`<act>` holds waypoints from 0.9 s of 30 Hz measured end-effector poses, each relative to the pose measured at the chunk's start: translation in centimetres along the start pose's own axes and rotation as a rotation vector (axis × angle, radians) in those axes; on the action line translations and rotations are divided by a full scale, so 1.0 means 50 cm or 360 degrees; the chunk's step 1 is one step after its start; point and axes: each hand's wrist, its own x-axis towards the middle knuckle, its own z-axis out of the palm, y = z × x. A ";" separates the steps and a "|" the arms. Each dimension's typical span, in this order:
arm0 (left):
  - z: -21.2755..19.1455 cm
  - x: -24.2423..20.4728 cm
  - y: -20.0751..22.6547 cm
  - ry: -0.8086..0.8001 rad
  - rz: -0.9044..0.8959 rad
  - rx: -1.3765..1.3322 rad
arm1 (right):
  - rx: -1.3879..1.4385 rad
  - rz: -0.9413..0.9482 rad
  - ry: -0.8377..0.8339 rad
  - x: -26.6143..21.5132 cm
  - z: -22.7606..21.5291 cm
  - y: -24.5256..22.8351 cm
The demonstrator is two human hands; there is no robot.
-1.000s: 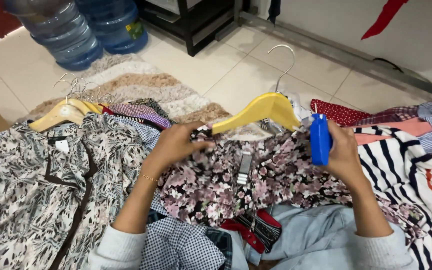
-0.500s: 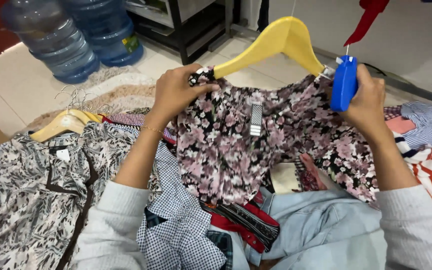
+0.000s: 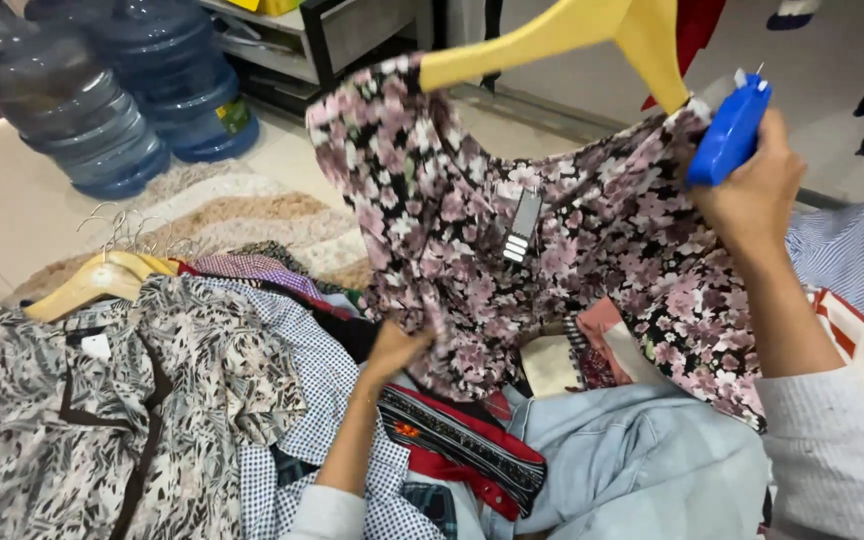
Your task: The person is attaching tags to various items of clothing using a tagging gun and placing them on hangers.
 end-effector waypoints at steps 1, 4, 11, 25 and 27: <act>0.006 -0.011 -0.010 -0.0009 -0.0002 -0.0001 | -0.0008 0.0004 0.0001 0.004 0.000 0.002; 0.015 -0.074 0.003 -0.0104 0.0127 0.0219 | 0.0008 0.0029 -0.0017 0.015 0.002 0.002; -0.273 -0.242 -0.245 0.0420 0.0213 -0.0849 | 0.0083 0.0085 -0.0121 0.006 0.075 -0.009; -0.562 -0.830 -0.271 0.1841 -0.0037 -0.0251 | 0.0479 0.0079 -0.0871 -0.194 0.494 -0.408; -0.591 -0.848 -0.232 0.1947 -0.0068 -0.0208 | 0.0787 0.0015 -0.0859 -0.197 0.583 -0.463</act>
